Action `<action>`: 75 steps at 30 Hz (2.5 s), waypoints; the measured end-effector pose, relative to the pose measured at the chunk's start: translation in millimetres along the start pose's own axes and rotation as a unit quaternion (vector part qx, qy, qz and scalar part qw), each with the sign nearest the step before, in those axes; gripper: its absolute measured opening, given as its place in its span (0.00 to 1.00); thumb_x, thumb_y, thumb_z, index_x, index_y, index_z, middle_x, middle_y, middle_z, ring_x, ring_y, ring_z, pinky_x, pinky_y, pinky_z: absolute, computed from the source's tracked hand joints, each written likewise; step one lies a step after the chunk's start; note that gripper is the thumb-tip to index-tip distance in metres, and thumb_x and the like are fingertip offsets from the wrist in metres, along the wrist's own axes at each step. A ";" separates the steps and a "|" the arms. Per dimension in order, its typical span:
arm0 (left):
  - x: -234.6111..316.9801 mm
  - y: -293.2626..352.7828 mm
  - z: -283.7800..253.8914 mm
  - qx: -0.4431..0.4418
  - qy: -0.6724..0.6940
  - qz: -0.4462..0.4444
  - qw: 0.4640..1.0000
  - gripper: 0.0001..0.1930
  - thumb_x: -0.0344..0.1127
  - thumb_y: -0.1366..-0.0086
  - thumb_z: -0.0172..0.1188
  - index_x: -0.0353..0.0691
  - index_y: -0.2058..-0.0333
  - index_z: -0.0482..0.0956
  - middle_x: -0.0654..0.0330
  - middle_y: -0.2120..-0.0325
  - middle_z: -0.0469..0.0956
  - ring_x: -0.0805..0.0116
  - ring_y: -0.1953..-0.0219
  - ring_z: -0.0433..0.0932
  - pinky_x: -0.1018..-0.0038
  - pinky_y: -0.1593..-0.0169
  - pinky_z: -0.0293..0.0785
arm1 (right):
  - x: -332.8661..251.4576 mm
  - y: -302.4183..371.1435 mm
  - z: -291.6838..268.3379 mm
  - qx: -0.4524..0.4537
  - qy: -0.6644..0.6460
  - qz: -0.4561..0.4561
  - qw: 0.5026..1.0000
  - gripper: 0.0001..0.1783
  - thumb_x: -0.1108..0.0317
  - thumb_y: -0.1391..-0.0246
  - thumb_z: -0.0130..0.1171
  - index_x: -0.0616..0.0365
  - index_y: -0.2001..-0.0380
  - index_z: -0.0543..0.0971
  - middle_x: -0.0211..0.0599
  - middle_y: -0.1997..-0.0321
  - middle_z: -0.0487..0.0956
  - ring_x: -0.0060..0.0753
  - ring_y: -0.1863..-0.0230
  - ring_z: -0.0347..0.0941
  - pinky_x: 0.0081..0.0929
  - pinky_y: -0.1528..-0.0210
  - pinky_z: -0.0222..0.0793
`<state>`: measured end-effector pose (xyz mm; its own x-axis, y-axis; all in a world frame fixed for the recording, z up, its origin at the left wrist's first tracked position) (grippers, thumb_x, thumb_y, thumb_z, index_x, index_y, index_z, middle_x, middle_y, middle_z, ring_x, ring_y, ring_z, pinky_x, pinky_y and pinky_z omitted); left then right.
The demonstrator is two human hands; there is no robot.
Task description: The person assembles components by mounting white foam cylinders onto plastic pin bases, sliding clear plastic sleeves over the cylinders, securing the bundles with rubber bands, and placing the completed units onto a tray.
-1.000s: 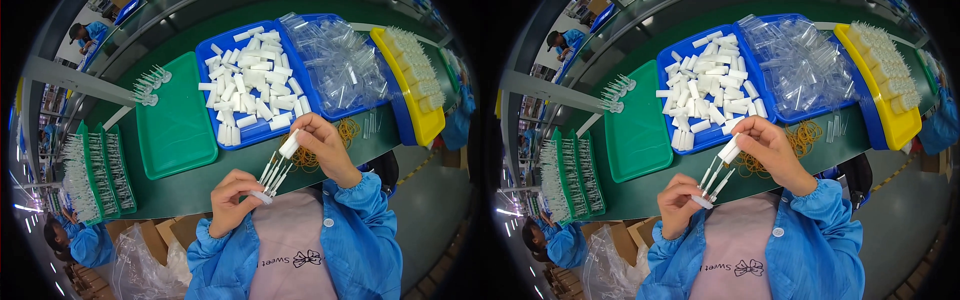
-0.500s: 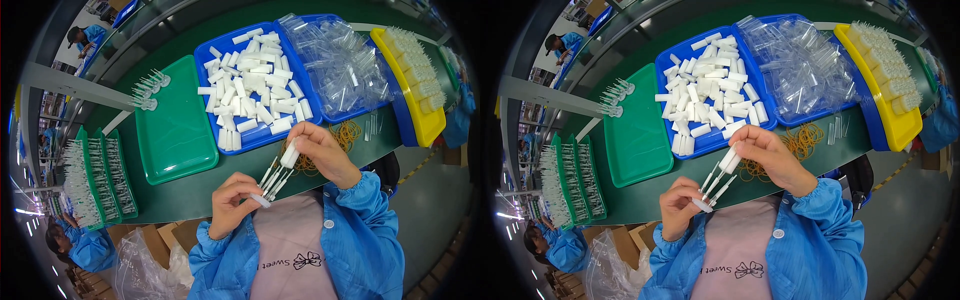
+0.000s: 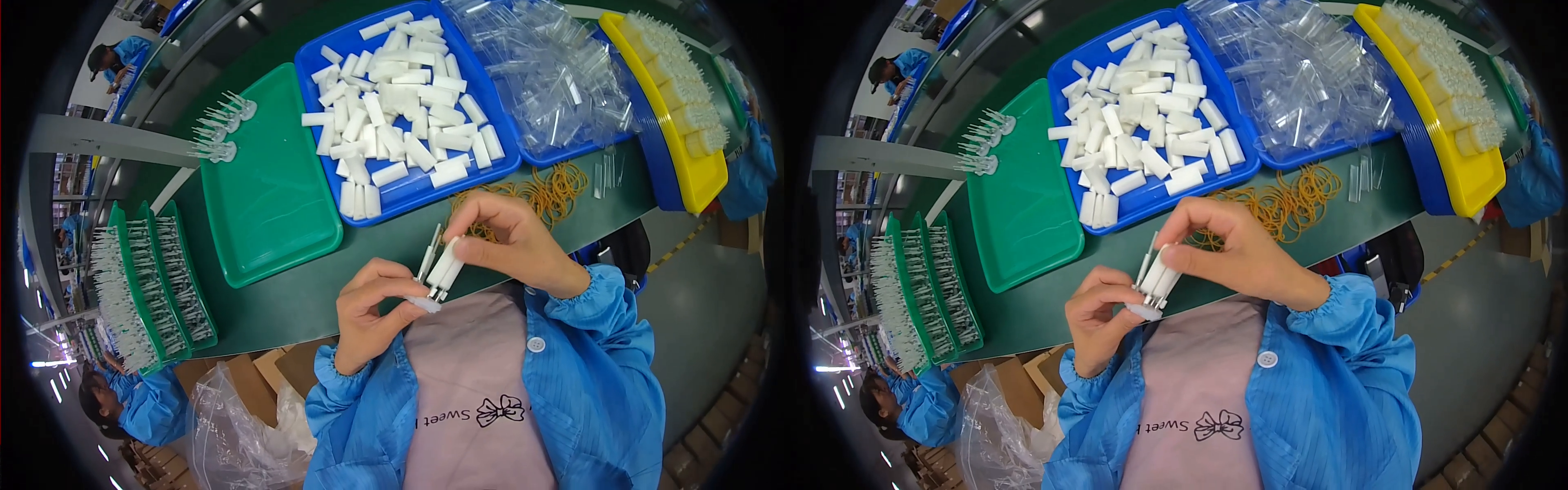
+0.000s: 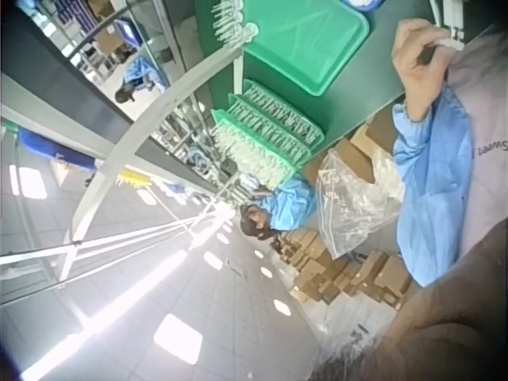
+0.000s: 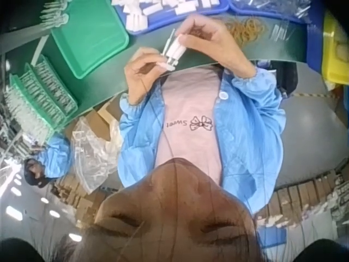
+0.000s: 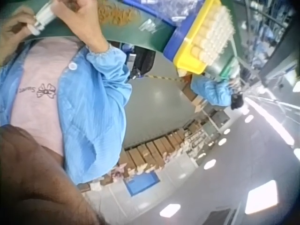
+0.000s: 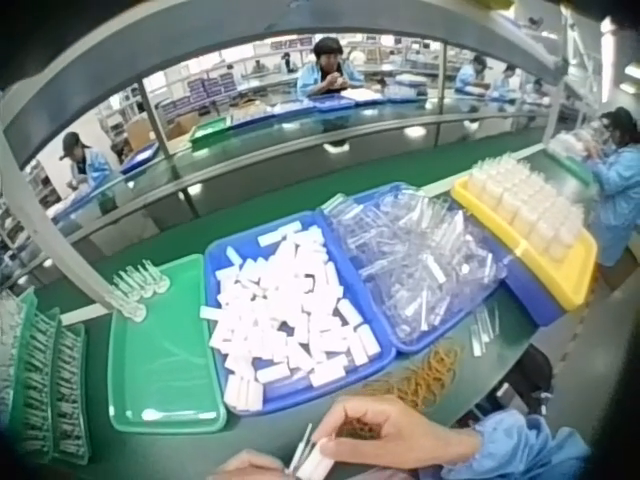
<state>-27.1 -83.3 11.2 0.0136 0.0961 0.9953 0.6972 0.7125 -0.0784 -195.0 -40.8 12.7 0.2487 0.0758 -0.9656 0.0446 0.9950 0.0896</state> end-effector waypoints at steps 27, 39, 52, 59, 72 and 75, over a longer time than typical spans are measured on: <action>-8.2 10.8 -20.8 0.117 0.083 -0.002 0.990 0.13 0.19 0.48 0.66 0.31 0.62 0.79 0.54 0.63 0.75 0.69 0.64 0.76 0.76 0.60 0.75 | -18.4 -81.6 -16.5 0.097 0.545 -0.236 0.799 0.12 0.64 0.56 0.66 0.54 0.69 0.75 0.32 0.67 0.73 0.32 0.62 0.70 0.30 0.58 0.60; 29.2 2.9 -6.5 0.140 -0.147 0.126 0.971 0.12 0.19 0.50 0.66 0.37 0.65 0.84 0.57 0.67 0.77 0.66 0.66 0.75 0.76 0.63 0.71 | 7.3 -61.2 -2.9 0.055 -0.182 0.003 0.982 0.12 0.64 0.41 0.58 0.54 0.58 0.71 0.21 0.66 0.72 0.12 0.63 0.66 0.12 0.58 0.61; 34.4 -1.7 -2.5 0.142 -0.217 0.138 0.956 0.13 0.19 0.50 0.65 0.38 0.64 0.84 0.58 0.68 0.77 0.64 0.67 0.75 0.73 0.65 0.70 | 15.8 -61.6 1.9 0.049 -0.187 0.019 0.981 0.12 0.60 0.41 0.58 0.54 0.60 0.73 0.22 0.68 0.74 0.13 0.66 0.67 0.15 0.62 0.61; 43.8 3.4 1.0 0.087 -0.275 0.222 0.931 0.17 0.18 0.57 0.66 0.39 0.65 0.84 0.59 0.68 0.78 0.61 0.67 0.76 0.71 0.65 0.72 | -7.4 -49.8 -6.6 -0.042 -0.026 0.000 0.999 0.12 0.60 0.42 0.59 0.58 0.66 0.76 0.25 0.66 0.73 0.14 0.62 0.67 0.17 0.57 0.62; 37.7 5.4 0.2 0.098 -0.196 0.183 0.958 0.16 0.19 0.53 0.67 0.37 0.63 0.82 0.54 0.63 0.76 0.64 0.65 0.76 0.71 0.63 0.73 | -17.0 -29.9 14.8 -0.077 0.023 -0.023 0.997 0.09 0.67 0.45 0.63 0.60 0.70 0.75 0.28 0.67 0.74 0.16 0.64 0.68 0.17 0.60 0.63; 31.6 8.5 -5.8 0.176 -0.124 0.168 0.962 0.18 0.21 0.51 0.68 0.34 0.59 0.79 0.50 0.59 0.74 0.64 0.64 0.76 0.71 0.61 0.73 | -14.1 -23.6 22.4 -0.083 0.010 -0.025 0.996 0.09 0.66 0.45 0.63 0.59 0.70 0.75 0.29 0.67 0.74 0.17 0.64 0.68 0.18 0.60 0.64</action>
<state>-16.6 -78.3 42.4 -0.0055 0.4937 0.8696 0.3963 0.7995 -0.4514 -177.9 -66.8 29.7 0.2304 0.0265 -0.9727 -0.1042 0.9946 0.0024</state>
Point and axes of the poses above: each hand's wrist, its own y-axis away from the middle knuckle, its own z-axis out of the palm, x = y × z, the point moved 8 cm from there along -y, towards the middle knuckle
